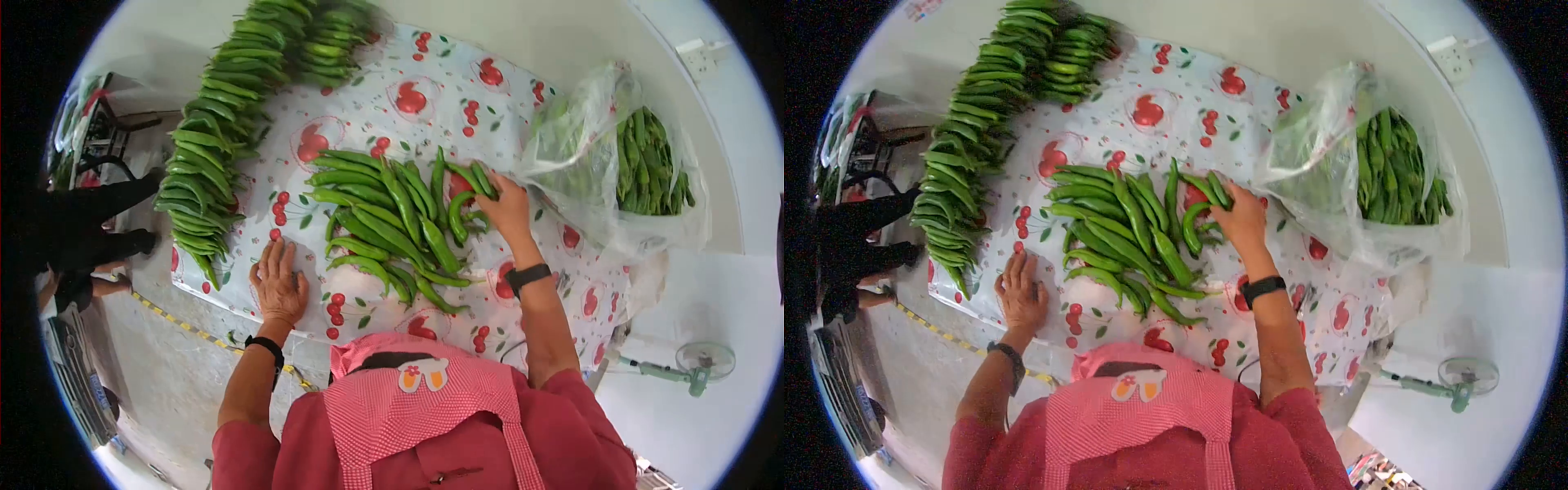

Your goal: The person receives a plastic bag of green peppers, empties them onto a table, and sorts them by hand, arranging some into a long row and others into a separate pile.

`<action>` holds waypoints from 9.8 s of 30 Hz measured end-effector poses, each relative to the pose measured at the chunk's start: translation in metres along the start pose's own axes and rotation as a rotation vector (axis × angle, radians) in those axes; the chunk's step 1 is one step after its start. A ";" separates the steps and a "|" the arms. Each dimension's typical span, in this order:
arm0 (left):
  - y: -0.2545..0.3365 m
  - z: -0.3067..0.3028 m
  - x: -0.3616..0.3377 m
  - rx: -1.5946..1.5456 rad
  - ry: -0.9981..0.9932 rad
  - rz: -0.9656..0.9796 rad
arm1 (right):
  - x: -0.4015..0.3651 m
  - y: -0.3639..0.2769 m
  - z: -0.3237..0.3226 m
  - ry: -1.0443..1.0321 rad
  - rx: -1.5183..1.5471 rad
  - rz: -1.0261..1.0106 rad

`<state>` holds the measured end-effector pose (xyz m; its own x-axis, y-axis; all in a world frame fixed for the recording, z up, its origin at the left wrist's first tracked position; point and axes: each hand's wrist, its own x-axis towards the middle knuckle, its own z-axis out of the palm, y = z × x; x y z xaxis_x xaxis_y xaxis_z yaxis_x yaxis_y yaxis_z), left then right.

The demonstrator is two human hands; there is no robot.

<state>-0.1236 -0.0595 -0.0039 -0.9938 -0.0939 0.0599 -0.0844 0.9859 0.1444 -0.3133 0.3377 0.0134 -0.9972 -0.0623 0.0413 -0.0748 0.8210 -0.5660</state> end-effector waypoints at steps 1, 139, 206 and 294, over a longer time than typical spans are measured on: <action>0.001 -0.002 0.000 -0.010 -0.025 -0.008 | 0.003 0.000 0.000 -0.010 0.051 -0.003; 0.001 -0.010 0.001 -0.116 -0.043 -0.004 | 0.163 -0.184 0.119 -0.535 0.542 -0.350; 0.000 -0.012 0.002 -0.147 -0.043 0.007 | 0.171 -0.199 0.107 -0.099 0.130 -0.469; -0.002 0.000 0.000 -0.024 0.033 0.013 | -0.037 -0.026 -0.034 -0.315 -0.366 -0.560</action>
<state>-0.1238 -0.0618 -0.0042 -0.9917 -0.0862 0.0949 -0.0695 0.9835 0.1673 -0.2744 0.3376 0.0545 -0.7659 -0.6424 -0.0262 -0.6230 0.7517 -0.2165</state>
